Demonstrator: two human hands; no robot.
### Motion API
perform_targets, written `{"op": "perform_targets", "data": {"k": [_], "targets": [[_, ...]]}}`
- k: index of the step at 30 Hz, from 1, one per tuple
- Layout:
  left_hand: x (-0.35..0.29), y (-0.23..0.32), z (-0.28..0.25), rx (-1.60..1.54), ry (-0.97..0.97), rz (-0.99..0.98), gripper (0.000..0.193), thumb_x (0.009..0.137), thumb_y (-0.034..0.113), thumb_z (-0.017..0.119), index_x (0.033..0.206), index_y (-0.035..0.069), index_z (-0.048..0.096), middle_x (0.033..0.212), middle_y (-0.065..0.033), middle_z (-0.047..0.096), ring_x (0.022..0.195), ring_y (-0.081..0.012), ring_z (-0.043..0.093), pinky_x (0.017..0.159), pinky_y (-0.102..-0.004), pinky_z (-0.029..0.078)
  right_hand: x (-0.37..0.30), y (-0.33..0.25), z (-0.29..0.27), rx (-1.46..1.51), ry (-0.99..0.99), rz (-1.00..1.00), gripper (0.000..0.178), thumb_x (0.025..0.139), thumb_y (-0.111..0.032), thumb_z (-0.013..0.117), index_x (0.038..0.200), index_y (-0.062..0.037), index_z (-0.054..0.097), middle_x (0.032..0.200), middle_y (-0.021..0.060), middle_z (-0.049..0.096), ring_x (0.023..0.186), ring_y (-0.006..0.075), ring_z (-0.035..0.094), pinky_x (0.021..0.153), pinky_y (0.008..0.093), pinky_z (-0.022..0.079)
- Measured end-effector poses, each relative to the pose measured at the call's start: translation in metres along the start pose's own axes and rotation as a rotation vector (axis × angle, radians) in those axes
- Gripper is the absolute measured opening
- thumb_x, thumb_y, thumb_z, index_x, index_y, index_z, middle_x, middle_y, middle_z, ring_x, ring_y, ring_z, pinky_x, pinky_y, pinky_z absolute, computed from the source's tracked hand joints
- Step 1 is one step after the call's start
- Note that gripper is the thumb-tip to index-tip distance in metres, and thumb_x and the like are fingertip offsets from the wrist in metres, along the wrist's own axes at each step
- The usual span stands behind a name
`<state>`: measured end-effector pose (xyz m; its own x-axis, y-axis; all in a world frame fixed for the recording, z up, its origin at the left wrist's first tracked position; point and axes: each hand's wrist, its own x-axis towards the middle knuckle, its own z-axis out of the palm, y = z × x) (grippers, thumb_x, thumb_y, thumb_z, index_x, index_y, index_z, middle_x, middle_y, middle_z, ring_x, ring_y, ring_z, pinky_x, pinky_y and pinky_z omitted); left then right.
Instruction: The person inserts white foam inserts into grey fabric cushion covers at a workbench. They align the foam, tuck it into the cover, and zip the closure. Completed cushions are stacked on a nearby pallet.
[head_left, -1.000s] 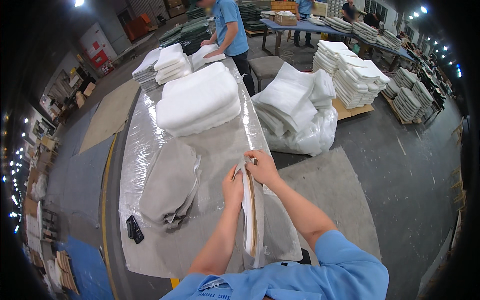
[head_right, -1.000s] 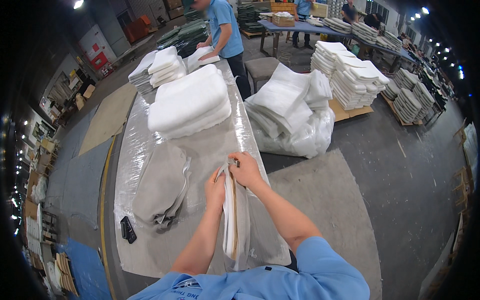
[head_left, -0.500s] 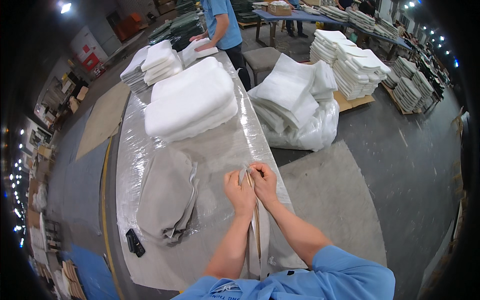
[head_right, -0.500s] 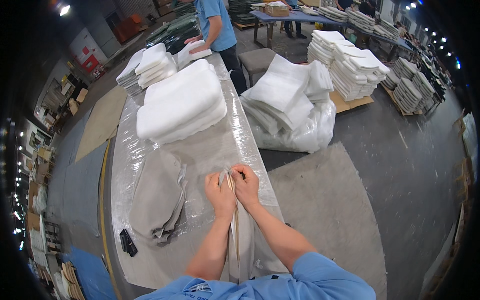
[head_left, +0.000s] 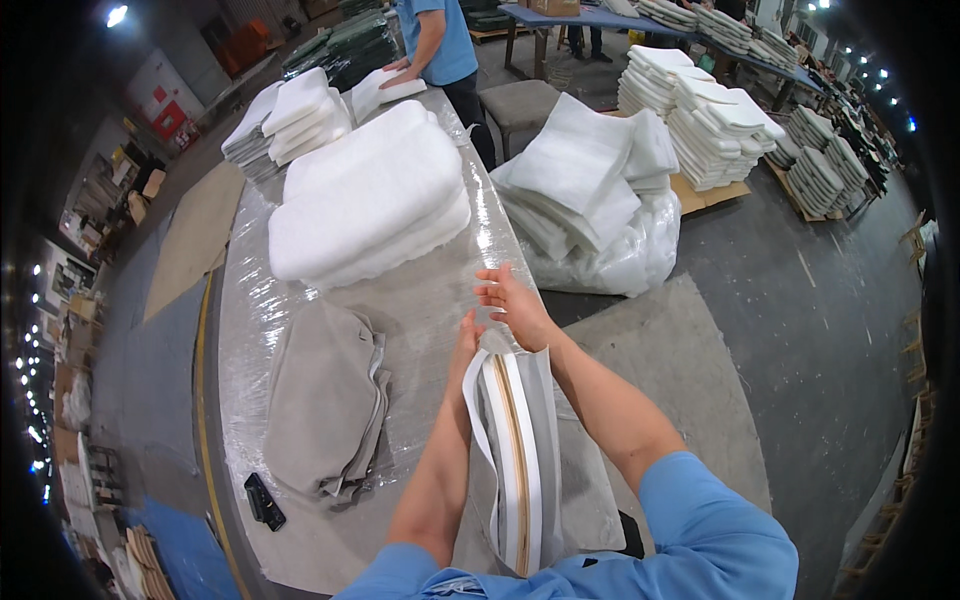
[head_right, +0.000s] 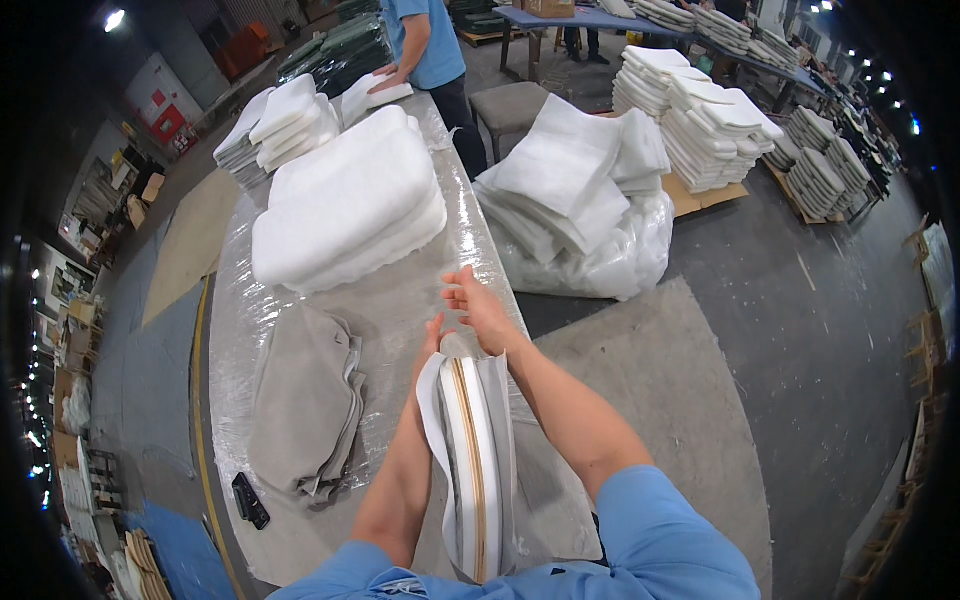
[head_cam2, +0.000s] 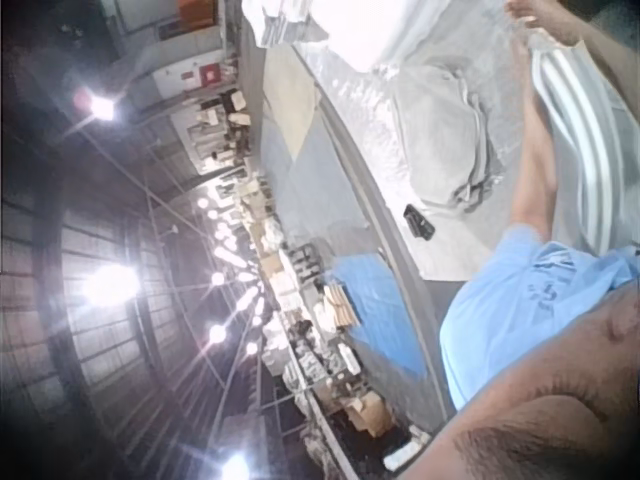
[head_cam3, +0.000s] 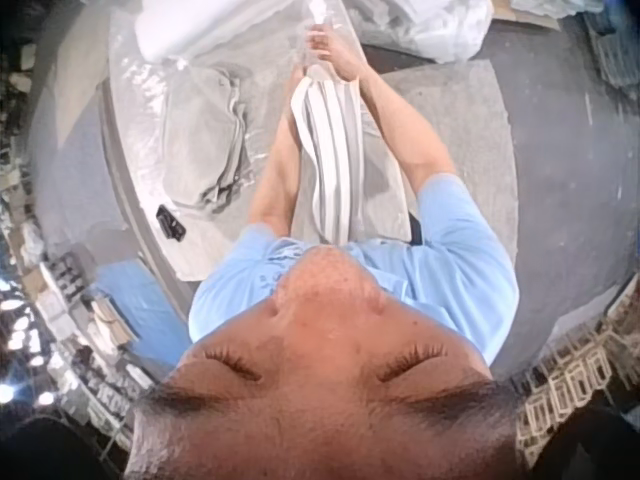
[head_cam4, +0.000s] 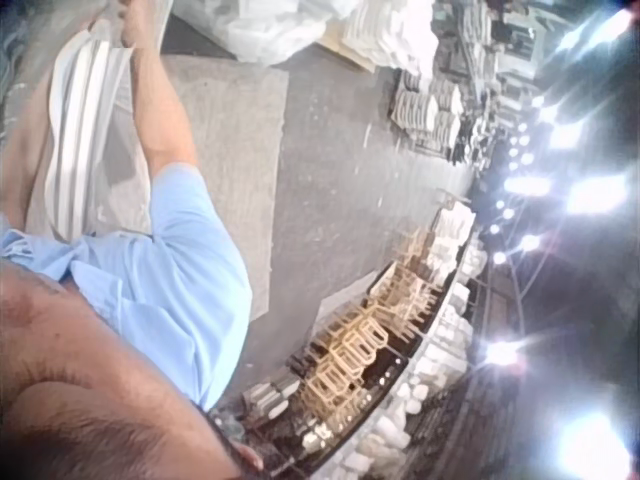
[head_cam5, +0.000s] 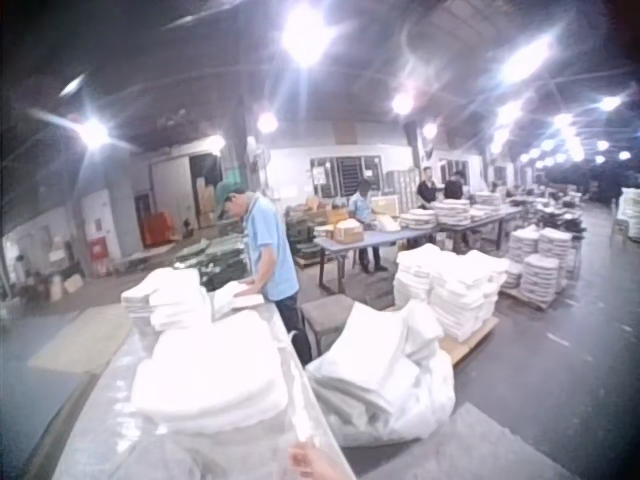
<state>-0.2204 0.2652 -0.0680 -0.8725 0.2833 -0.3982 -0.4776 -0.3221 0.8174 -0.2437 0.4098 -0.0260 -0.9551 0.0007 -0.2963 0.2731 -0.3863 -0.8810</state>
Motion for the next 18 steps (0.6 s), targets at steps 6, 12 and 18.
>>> {"op": "perform_targets", "data": {"k": [6,12,18], "targets": [[0.026,-0.022,-0.001,-0.165,-0.151,0.116,0.075,0.110,0.061,0.036,0.170,0.019,0.015,0.135,-0.0081,0.052,0.117,-0.0166,0.057,0.100,-0.0321,0.051,0.004,0.029,0.023,-0.060,0.006,-0.132,0.072,0.107,-0.070,0.030,0.148,-0.0157,0.053,0.130,0.0053,0.057,0.113,0.0153,0.051,0.096,0.0354,0.042],[0.008,-0.010,0.015,-0.157,-0.169,0.065,0.076,0.111,0.059,0.037,0.169,0.016,0.017,0.142,-0.0092,0.051,0.129,-0.0190,0.054,0.109,-0.0317,0.046,0.000,0.035,0.014,-0.139,0.058,-0.230,0.066,0.109,-0.065,0.030,0.150,-0.0173,0.052,0.129,0.0067,0.056,0.100,0.0131,0.052,0.087,0.0309,0.043],[0.008,-0.005,0.011,-0.042,-0.196,0.188,0.075,0.112,0.056,0.037,0.168,0.008,0.020,0.164,-0.0159,0.036,0.144,-0.0263,0.045,0.123,-0.0347,0.029,-0.001,0.040,0.016,-0.102,0.062,-0.332,0.061,0.112,-0.053,0.040,0.147,-0.0059,0.056,0.095,0.0036,0.060,0.090,0.0124,0.058,0.084,0.0274,0.049]]}}
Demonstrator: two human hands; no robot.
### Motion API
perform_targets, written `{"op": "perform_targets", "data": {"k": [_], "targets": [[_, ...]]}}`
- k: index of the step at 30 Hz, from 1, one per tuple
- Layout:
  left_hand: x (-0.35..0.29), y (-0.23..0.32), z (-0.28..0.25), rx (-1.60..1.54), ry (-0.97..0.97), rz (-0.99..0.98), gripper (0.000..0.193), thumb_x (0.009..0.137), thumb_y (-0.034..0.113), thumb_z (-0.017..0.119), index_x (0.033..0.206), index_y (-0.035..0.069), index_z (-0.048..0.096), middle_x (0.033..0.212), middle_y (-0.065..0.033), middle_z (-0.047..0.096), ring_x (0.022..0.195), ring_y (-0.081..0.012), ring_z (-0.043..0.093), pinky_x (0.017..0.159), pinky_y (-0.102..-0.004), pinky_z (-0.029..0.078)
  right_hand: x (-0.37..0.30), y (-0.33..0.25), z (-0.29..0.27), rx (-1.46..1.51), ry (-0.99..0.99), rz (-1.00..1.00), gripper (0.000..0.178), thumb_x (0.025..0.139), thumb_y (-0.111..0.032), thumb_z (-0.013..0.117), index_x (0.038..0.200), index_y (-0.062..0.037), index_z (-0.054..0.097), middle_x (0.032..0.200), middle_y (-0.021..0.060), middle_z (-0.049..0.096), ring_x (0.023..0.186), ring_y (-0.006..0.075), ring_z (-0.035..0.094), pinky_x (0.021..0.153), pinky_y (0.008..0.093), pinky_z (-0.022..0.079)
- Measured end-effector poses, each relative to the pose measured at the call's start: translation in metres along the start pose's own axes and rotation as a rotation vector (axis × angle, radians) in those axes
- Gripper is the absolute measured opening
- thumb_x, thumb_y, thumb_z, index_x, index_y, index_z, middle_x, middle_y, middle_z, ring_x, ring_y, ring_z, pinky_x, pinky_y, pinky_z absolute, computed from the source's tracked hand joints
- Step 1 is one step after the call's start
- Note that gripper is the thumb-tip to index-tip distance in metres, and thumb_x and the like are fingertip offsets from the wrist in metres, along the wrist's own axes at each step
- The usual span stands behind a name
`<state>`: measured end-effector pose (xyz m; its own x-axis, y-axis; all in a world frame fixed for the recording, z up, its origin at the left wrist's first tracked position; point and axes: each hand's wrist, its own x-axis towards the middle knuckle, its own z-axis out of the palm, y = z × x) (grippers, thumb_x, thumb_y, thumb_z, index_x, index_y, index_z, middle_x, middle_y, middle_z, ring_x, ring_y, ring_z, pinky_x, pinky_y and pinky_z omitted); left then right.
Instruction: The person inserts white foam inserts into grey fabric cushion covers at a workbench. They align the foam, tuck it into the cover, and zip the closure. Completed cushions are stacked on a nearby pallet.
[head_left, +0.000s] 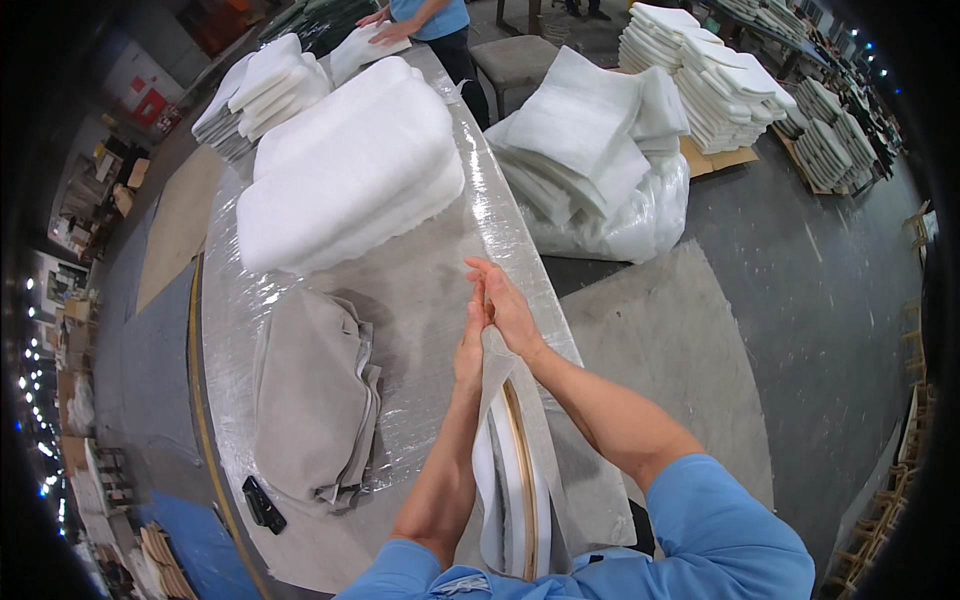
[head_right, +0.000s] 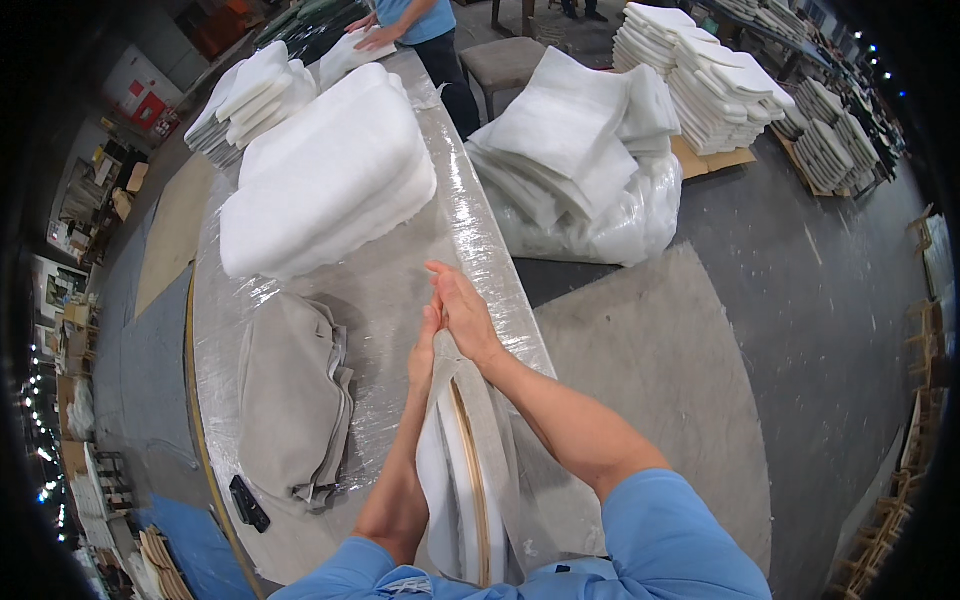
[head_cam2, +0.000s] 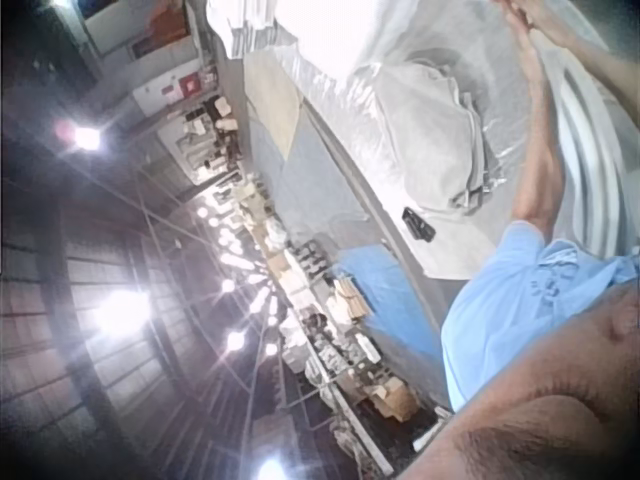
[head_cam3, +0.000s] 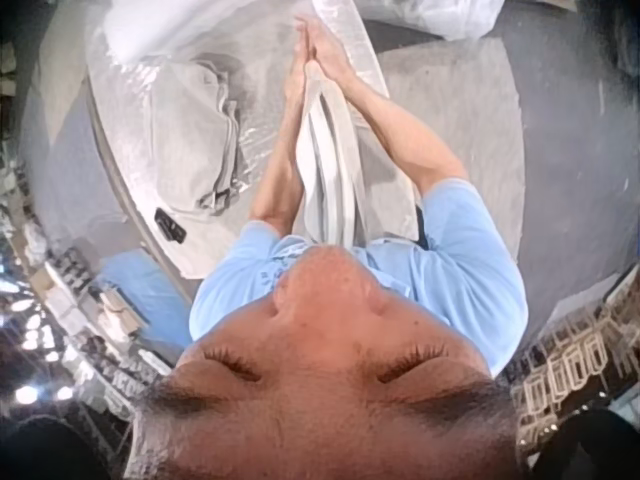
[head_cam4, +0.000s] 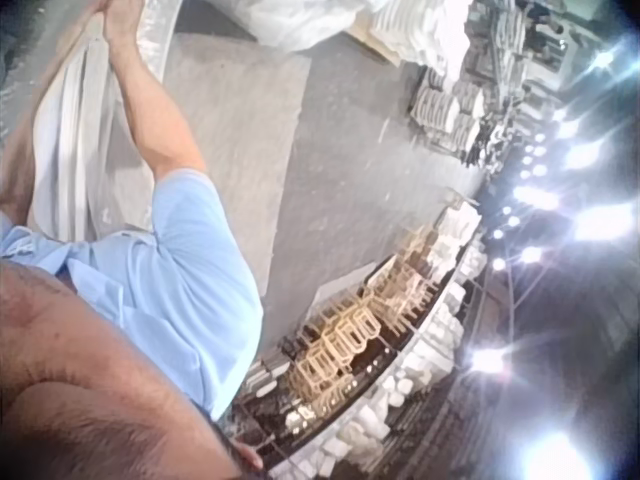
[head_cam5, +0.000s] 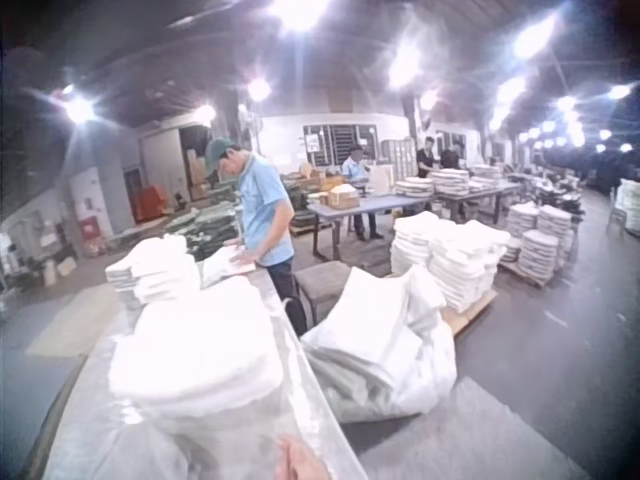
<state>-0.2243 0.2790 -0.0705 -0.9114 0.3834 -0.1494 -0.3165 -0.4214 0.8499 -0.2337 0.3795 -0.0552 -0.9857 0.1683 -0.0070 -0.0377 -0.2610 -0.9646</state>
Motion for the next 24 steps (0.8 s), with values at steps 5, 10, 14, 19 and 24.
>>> {"op": "perform_targets", "data": {"k": [5,10,14,19,24], "targets": [[-0.012,0.015,0.012,0.081,0.074,-0.141,0.069,0.113,0.054,0.036,0.165,0.009,0.031,0.158,-0.0172,0.046,0.142,-0.0254,0.047,0.120,-0.0345,0.033,-0.004,-0.006,-0.001,0.031,0.040,0.046,0.062,0.111,-0.054,0.042,0.145,-0.0043,0.057,0.098,0.0073,0.062,0.089,0.0135,0.059,0.077,0.0299,0.053],[-0.017,0.029,0.025,0.216,0.110,-0.212,0.068,0.113,0.054,0.033,0.164,0.009,0.036,0.156,-0.0155,0.049,0.141,-0.0236,0.049,0.118,-0.0336,0.035,0.000,0.003,-0.008,-0.018,0.012,0.019,0.059,0.110,-0.055,0.040,0.146,-0.0113,0.058,0.129,0.0076,0.058,0.086,0.0083,0.057,0.068,0.0243,0.049],[-0.023,0.031,0.020,0.217,0.103,-0.177,0.068,0.114,0.054,0.027,0.163,0.008,0.037,0.156,-0.0136,0.049,0.143,-0.0220,0.047,0.118,-0.0327,0.034,0.005,0.013,-0.007,-0.048,-0.024,0.013,0.059,0.109,-0.055,0.043,0.144,-0.0098,0.059,0.131,0.0088,0.058,0.088,0.0099,0.060,0.069,0.0264,0.051],[-0.039,0.039,0.027,0.256,0.090,-0.166,0.071,0.114,0.054,0.027,0.163,0.004,0.033,0.158,-0.0136,0.047,0.144,-0.0231,0.045,0.119,-0.0346,0.034,0.008,0.026,-0.009,-0.132,-0.006,-0.041,0.060,0.109,-0.054,0.044,0.143,-0.0068,0.060,0.133,0.0111,0.058,0.107,0.0193,0.063,0.075,0.0312,0.055],[-0.052,0.050,0.033,0.428,0.116,-0.093,0.064,0.114,0.047,0.036,0.159,0.001,0.038,0.152,-0.0130,0.050,0.138,-0.0202,0.048,0.116,-0.0349,0.037,0.007,0.023,-0.001,-0.108,0.012,-0.007,0.056,0.110,-0.048,0.044,0.137,-0.0032,0.064,0.133,0.0159,0.062,0.123,0.0292,0.059,0.096,0.0378,0.051]]}}
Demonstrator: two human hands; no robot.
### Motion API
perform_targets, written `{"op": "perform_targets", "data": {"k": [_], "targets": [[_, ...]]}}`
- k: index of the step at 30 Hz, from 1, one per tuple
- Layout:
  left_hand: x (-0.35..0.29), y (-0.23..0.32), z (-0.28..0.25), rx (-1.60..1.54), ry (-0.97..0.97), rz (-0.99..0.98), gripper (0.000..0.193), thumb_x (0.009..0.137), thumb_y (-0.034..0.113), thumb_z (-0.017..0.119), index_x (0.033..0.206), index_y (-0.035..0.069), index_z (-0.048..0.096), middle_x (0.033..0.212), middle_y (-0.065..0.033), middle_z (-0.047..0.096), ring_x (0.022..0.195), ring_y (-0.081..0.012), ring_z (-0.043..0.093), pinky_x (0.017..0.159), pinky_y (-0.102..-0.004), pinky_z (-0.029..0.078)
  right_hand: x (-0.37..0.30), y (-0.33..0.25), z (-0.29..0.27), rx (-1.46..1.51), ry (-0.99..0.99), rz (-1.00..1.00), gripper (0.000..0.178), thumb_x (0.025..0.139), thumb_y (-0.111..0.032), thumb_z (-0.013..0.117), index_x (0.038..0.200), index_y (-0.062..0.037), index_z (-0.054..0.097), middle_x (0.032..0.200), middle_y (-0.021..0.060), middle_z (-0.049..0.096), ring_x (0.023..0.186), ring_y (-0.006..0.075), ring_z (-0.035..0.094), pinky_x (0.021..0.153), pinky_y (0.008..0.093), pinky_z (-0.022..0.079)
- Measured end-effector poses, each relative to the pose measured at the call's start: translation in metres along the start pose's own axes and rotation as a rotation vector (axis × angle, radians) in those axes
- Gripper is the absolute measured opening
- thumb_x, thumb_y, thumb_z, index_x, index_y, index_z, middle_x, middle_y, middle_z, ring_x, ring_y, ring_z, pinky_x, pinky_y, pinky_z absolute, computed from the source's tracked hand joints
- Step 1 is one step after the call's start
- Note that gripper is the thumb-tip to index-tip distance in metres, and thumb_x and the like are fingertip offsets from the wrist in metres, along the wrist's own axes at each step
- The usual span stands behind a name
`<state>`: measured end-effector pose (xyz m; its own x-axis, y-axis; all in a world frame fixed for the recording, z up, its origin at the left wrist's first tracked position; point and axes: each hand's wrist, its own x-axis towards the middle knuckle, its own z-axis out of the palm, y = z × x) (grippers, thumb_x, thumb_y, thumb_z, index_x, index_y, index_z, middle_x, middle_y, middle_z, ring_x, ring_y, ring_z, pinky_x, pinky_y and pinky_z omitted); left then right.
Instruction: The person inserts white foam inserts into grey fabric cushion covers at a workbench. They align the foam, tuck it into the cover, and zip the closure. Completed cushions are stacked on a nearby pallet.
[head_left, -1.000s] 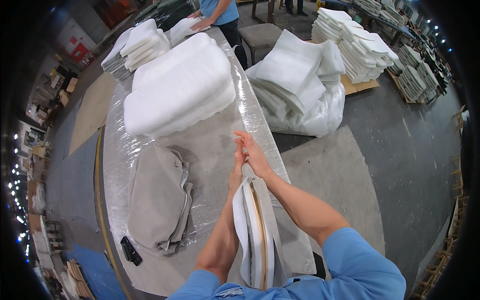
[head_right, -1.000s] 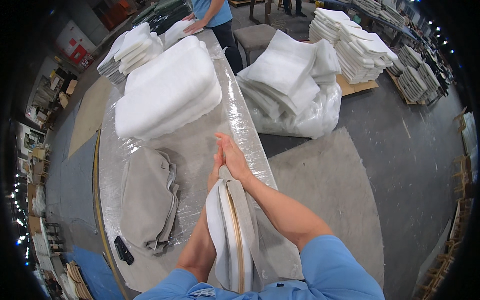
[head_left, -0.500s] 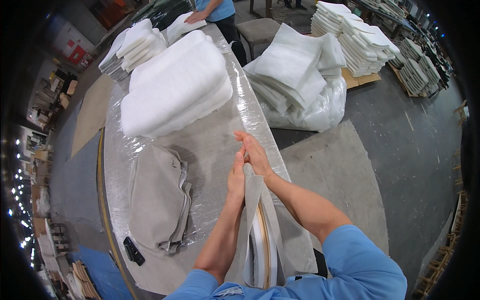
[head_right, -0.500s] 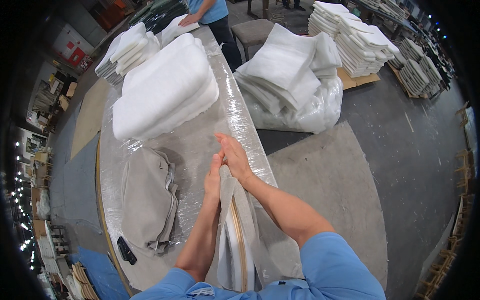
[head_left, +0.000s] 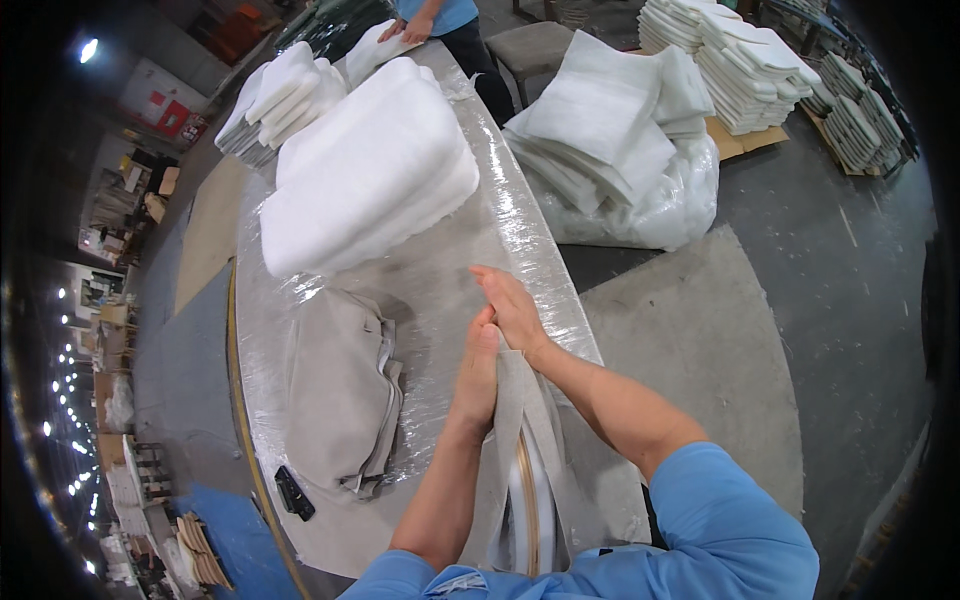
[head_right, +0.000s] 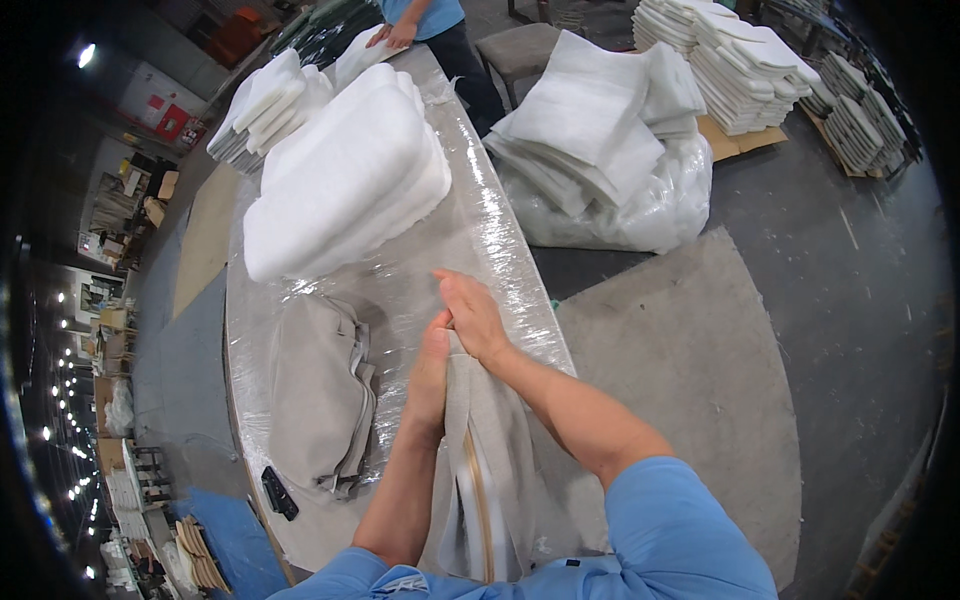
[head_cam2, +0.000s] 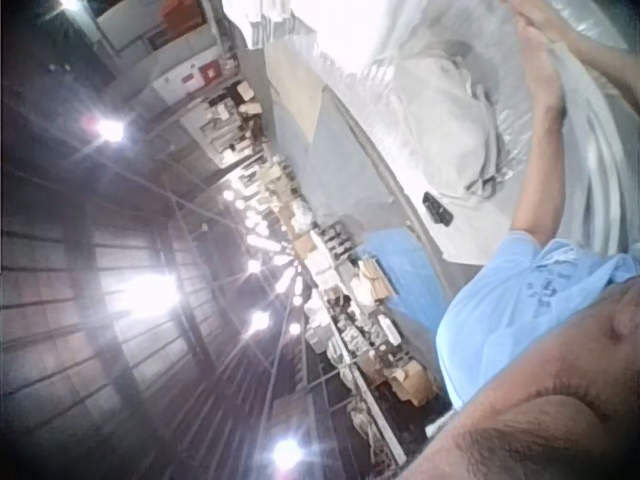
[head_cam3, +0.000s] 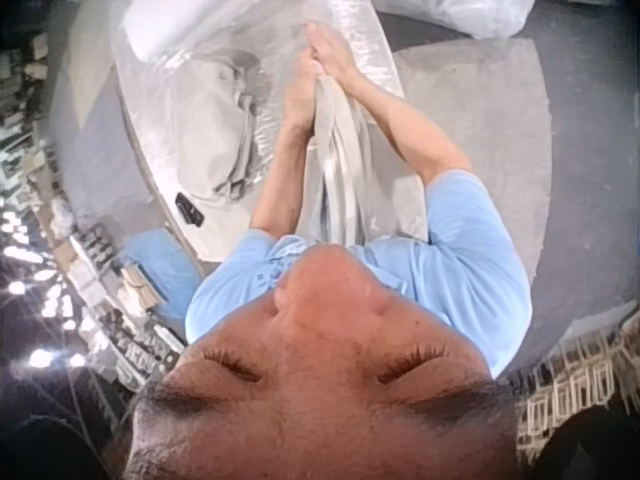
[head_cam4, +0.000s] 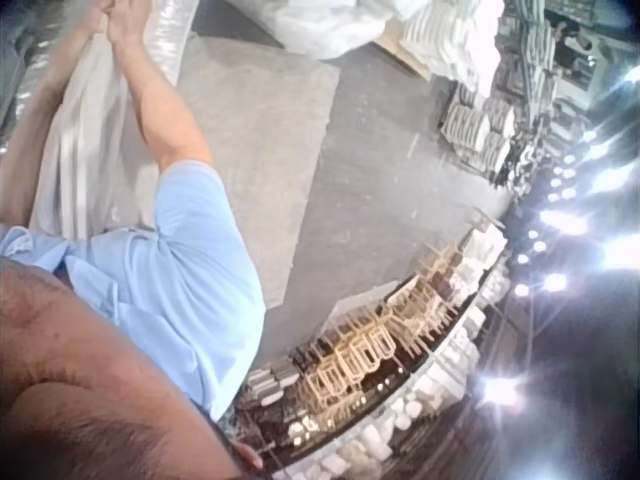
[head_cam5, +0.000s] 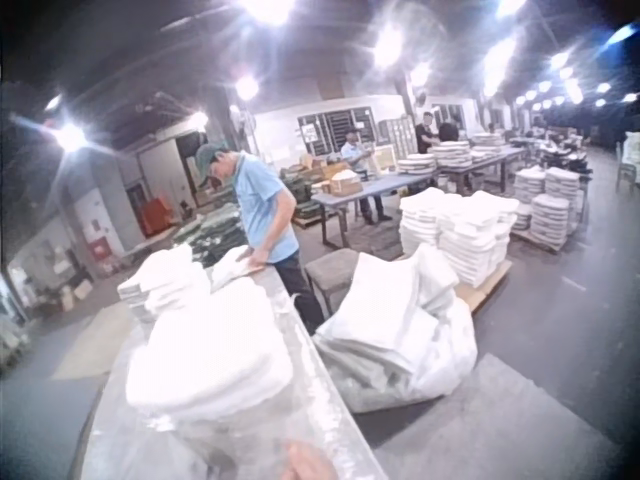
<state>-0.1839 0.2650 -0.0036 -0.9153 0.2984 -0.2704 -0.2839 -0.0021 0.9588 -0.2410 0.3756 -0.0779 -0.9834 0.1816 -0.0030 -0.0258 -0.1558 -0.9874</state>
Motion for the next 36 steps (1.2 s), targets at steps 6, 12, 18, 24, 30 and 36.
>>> {"op": "perform_targets", "data": {"k": [6,12,18,24,30,36], "targets": [[0.000,0.001,-0.003,0.097,-0.061,0.044,0.055,0.114,0.039,0.039,0.152,0.000,0.039,0.145,-0.0161,0.051,0.132,-0.0213,0.050,0.113,-0.0348,0.039,0.005,0.005,0.002,-0.171,0.106,-0.162,0.047,0.109,-0.039,0.045,0.129,-0.0041,0.069,0.127,0.0193,0.070,0.118,0.0378,0.063,0.105,0.0445,0.044],[0.008,-0.010,-0.023,0.085,-0.042,0.049,0.052,0.114,0.045,0.038,0.139,0.002,0.053,0.123,-0.0077,0.059,0.113,-0.0172,0.055,0.103,-0.0324,0.044,-0.002,-0.005,0.001,-0.431,0.189,-0.203,0.044,0.108,-0.038,0.048,0.124,-0.0032,0.070,0.113,0.0203,0.072,0.115,0.0395,0.063,0.101,0.0459,0.047],[-0.003,-0.017,-0.056,0.006,0.025,-0.027,0.051,0.112,0.050,0.039,0.128,0.008,0.064,0.112,-0.0059,0.066,0.102,-0.0168,0.062,0.093,-0.0351,0.052,-0.116,-0.011,-0.019,-0.286,0.234,-0.099,0.039,0.109,-0.029,0.055,0.134,0.0000,0.063,0.124,0.0134,0.069,0.113,0.0253,0.065,0.098,0.0360,0.049],[-0.020,-0.004,-0.071,-0.103,0.070,-0.079,0.049,0.109,0.054,0.046,0.120,0.009,0.063,0.106,-0.0052,0.063,0.099,-0.0184,0.061,0.090,-0.0358,0.052,-0.349,-0.024,-0.098,-0.105,-0.135,0.420,0.044,0.106,-0.029,0.062,0.143,-0.0060,0.060,0.130,0.0096,0.065,0.122,0.0191,0.059,0.105,0.0355,0.048],[-0.010,-0.020,-0.086,-0.008,0.251,0.029,0.056,0.109,0.053,0.046,0.128,0.003,0.063,0.122,-0.0109,0.066,0.110,-0.0229,0.062,0.097,-0.0389,0.051,-0.435,-0.062,-0.098,-0.027,-0.317,0.363,0.053,0.107,-0.040,0.060,0.148,-0.0062,0.056,0.145,0.0096,0.060,0.135,0.0229,0.053,0.111,0.0374,0.044],[0.011,-0.015,-0.074,0.059,0.336,0.001,0.063,0.111,0.049,0.043,0.139,-0.007,0.056,0.138,-0.0197,0.062,0.122,-0.0290,0.061,0.105,-0.0414,0.048,-0.404,-0.058,-0.111,0.406,-0.092,0.324,0.054,0.113,-0.043,0.046,0.145,-0.0013,0.058,0.143,0.0098,0.063,0.134,0.0203,0.055,0.113,0.0361,0.041]]}}
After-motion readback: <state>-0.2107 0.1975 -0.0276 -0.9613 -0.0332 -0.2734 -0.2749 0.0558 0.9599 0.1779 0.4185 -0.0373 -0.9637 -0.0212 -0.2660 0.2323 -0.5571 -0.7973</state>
